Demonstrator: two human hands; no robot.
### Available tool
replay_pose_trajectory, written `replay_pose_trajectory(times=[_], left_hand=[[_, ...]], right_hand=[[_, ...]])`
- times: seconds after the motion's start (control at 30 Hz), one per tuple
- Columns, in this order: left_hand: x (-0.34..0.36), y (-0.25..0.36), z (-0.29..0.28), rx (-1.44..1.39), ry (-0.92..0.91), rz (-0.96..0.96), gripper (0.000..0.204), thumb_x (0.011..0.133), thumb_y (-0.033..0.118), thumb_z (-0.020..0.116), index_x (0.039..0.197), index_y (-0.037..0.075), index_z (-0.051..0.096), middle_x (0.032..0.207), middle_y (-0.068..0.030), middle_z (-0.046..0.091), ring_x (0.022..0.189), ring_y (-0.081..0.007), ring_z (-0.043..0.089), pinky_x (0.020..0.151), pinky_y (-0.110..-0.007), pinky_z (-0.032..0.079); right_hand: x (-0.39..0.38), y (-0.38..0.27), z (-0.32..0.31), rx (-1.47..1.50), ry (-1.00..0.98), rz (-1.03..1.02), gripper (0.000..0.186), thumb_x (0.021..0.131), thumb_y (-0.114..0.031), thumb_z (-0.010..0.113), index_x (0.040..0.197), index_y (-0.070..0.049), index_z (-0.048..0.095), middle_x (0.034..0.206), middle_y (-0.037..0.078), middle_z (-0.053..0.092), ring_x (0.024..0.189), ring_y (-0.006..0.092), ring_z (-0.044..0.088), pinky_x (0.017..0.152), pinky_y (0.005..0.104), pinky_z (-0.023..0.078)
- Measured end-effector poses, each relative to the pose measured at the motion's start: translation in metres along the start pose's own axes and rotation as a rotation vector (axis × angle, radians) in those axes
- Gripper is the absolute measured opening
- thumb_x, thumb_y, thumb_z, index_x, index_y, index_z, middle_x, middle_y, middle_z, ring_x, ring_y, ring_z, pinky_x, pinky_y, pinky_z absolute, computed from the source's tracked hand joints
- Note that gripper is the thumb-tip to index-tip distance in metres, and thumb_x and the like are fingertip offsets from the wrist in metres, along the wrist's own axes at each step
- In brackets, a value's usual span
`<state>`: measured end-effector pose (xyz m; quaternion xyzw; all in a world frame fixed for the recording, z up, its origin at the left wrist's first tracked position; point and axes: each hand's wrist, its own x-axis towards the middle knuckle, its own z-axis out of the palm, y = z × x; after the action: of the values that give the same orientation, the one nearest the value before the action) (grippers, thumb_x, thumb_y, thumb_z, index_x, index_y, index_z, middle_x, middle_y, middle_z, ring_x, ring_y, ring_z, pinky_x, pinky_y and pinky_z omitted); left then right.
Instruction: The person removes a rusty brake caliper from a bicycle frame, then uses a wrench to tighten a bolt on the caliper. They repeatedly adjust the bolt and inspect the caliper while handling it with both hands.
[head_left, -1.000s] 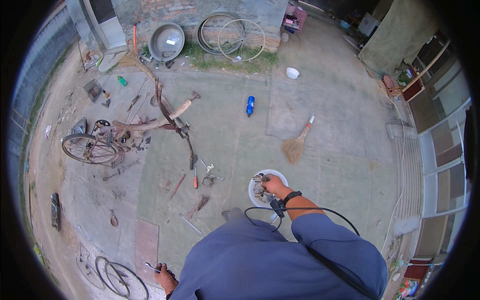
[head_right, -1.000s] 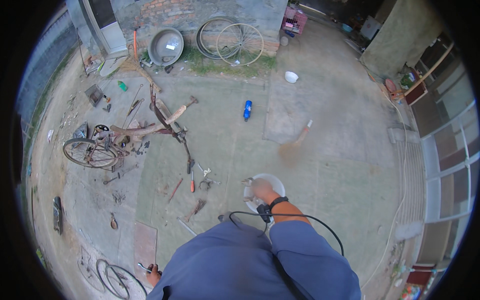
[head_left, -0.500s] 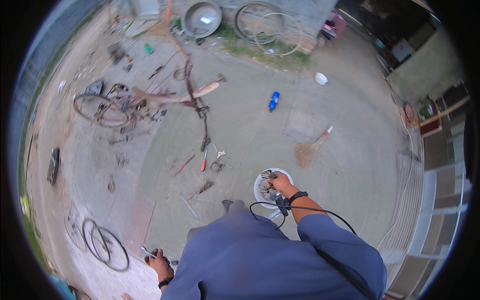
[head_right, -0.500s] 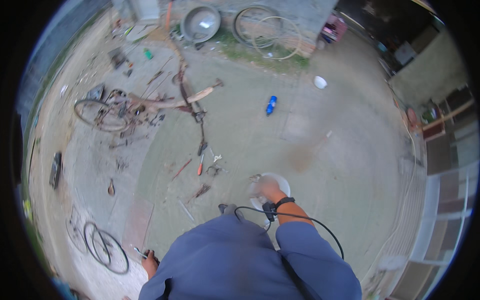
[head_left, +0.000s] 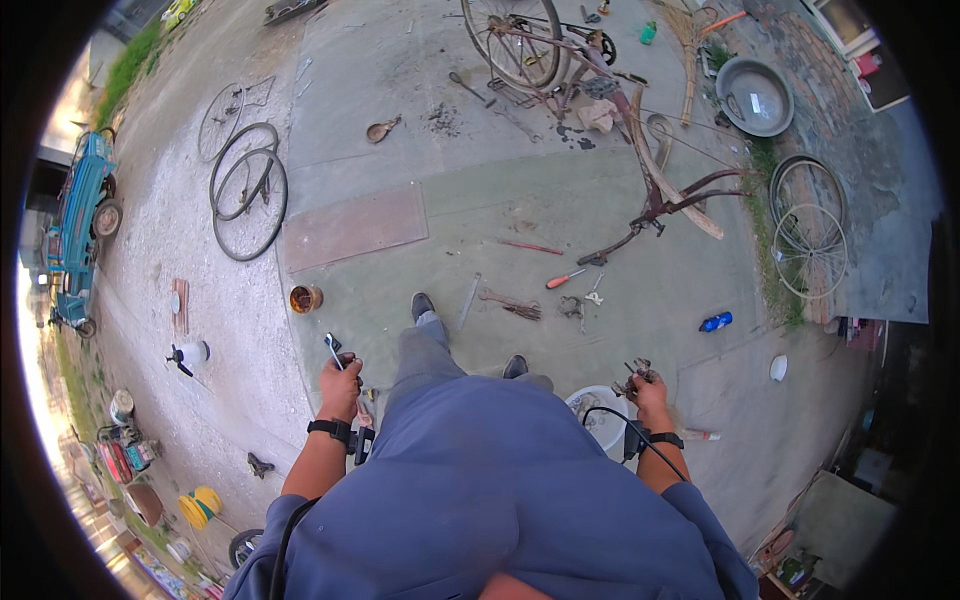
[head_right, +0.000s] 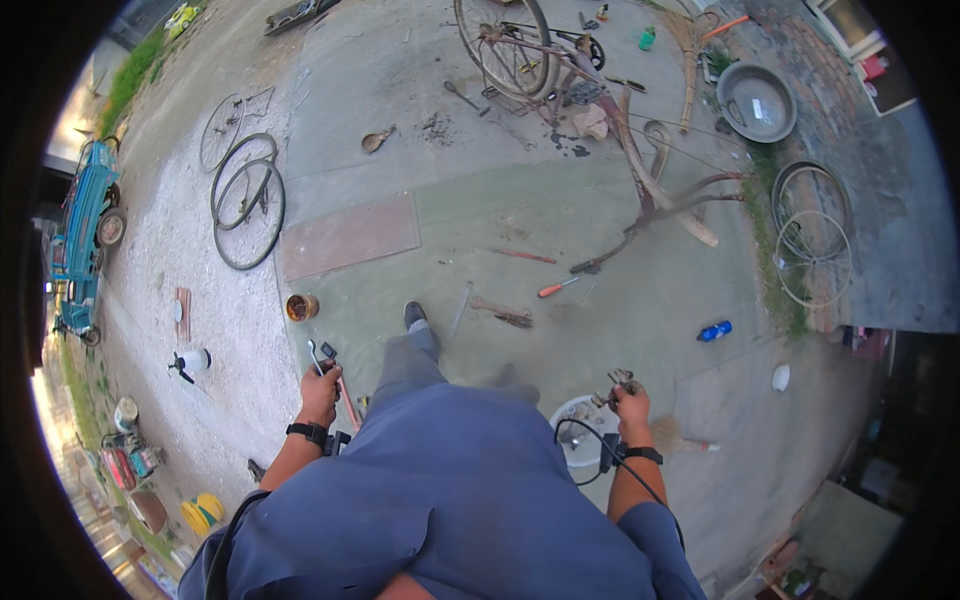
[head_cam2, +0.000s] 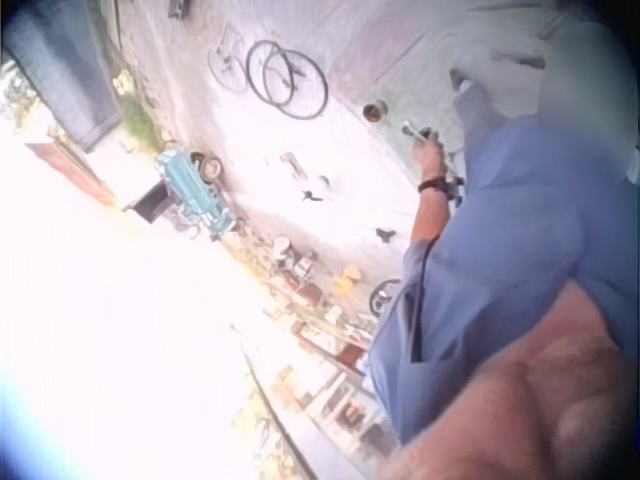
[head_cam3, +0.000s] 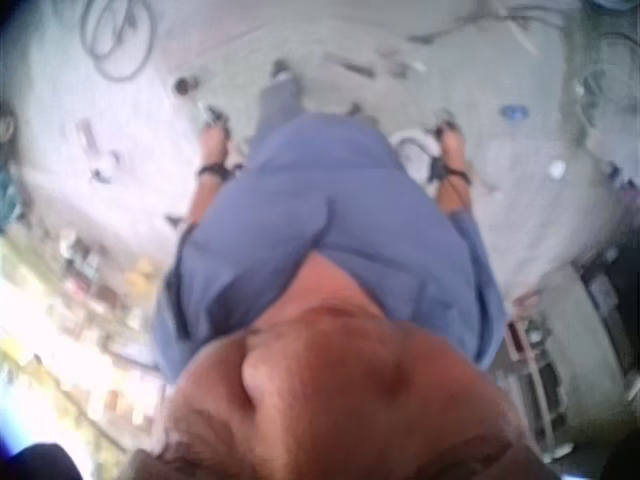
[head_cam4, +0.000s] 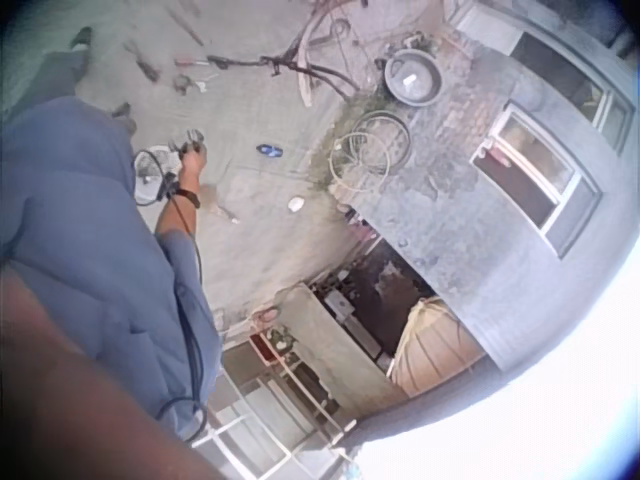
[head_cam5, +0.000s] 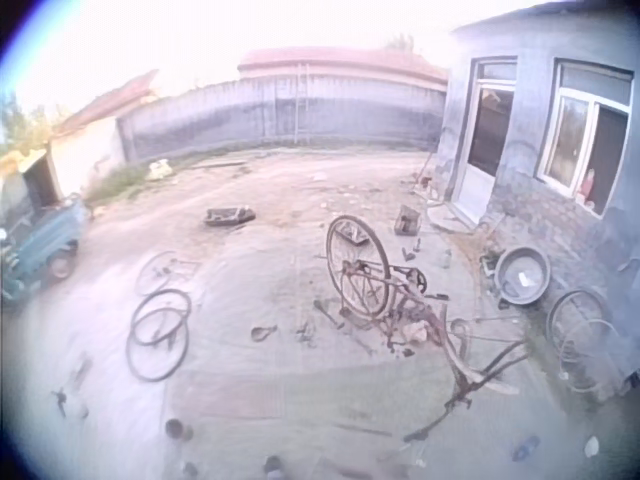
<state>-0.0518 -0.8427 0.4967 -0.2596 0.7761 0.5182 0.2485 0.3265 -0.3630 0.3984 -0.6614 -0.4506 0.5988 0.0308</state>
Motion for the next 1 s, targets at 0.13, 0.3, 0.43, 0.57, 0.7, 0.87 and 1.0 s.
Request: replay_pose_trajectory(times=[0.13, 0.3, 0.43, 0.57, 0.7, 0.87, 1.0], left_hand=[[0.059, 0.018, -0.029, -0.072, 0.031, -0.045, 0.021, 0.085, 0.006, 0.068, 0.104, 0.001, 0.059, 0.076, -0.0030, 0.058, 0.052, -0.0106, 0.050, 0.048, -0.026, 0.040], [0.132, 0.073, -0.077, -0.034, 0.050, -0.097, 0.024, 0.086, 0.007, 0.068, 0.108, 0.001, 0.058, 0.076, -0.0032, 0.058, 0.052, -0.0105, 0.051, 0.045, -0.025, 0.039], [0.184, 0.127, -0.100, -0.147, 0.098, -0.028, 0.022, 0.088, 0.006, 0.068, 0.107, 0.003, 0.058, 0.074, -0.0024, 0.057, 0.051, -0.0095, 0.050, 0.043, -0.024, 0.038], [0.226, 0.166, -0.103, -0.155, 0.136, -0.032, 0.020, 0.088, 0.007, 0.068, 0.106, 0.004, 0.058, 0.070, -0.0010, 0.055, 0.048, -0.0093, 0.048, 0.042, -0.023, 0.036], [0.267, 0.188, -0.094, -0.209, 0.177, -0.061, 0.022, 0.088, 0.008, 0.069, 0.106, 0.004, 0.058, 0.070, -0.0008, 0.055, 0.048, -0.0096, 0.048, 0.042, -0.024, 0.036], [0.307, 0.234, -0.079, -0.205, 0.299, -0.132, 0.023, 0.087, 0.007, 0.068, 0.108, 0.004, 0.057, 0.070, -0.0016, 0.054, 0.046, -0.0091, 0.047, 0.038, -0.023, 0.033], [0.333, 0.300, -0.063, -0.189, 0.336, -0.141, 0.021, 0.086, 0.006, 0.067, 0.106, 0.003, 0.058, 0.070, -0.0027, 0.055, 0.046, -0.0093, 0.047, 0.038, -0.024, 0.035]], right_hand=[[-0.001, -0.067, 0.080, -0.046, -0.010, -0.014, 0.020, 0.092, -0.006, 0.063, 0.111, -0.005, 0.058, 0.087, 0.005, 0.065, 0.073, 0.0148, 0.062, 0.059, 0.0300, 0.052], [-0.011, -0.155, 0.198, -0.057, -0.109, -0.123, 0.022, 0.092, -0.006, 0.064, 0.113, -0.004, 0.058, 0.089, 0.005, 0.065, 0.075, 0.0150, 0.062, 0.062, 0.0304, 0.052], [-0.005, -0.212, 0.275, -0.085, -0.164, -0.165, 0.027, 0.091, -0.006, 0.065, 0.116, -0.004, 0.058, 0.092, 0.004, 0.065, 0.078, 0.0146, 0.063, 0.065, 0.0305, 0.053], [0.019, -0.258, 0.325, -0.154, -0.208, -0.185, 0.028, 0.089, -0.005, 0.066, 0.116, -0.003, 0.059, 0.094, 0.005, 0.066, 0.079, 0.0148, 0.063, 0.065, 0.0306, 0.053], [0.059, -0.300, 0.372, -0.210, -0.214, -0.167, 0.026, 0.089, -0.005, 0.066, 0.114, -0.001, 0.060, 0.092, 0.006, 0.065, 0.078, 0.0158, 0.063, 0.063, 0.0308, 0.053], [0.131, -0.381, 0.466, -0.285, -0.266, -0.117, 0.022, 0.087, -0.004, 0.066, 0.107, 0.001, 0.061, 0.088, 0.007, 0.064, 0.074, 0.0167, 0.062, 0.061, 0.0303, 0.052], [0.170, -0.470, 0.552, -0.318, -0.346, -0.210, 0.022, 0.088, -0.004, 0.066, 0.108, 0.000, 0.061, 0.090, 0.006, 0.065, 0.076, 0.0163, 0.063, 0.063, 0.0308, 0.053]])
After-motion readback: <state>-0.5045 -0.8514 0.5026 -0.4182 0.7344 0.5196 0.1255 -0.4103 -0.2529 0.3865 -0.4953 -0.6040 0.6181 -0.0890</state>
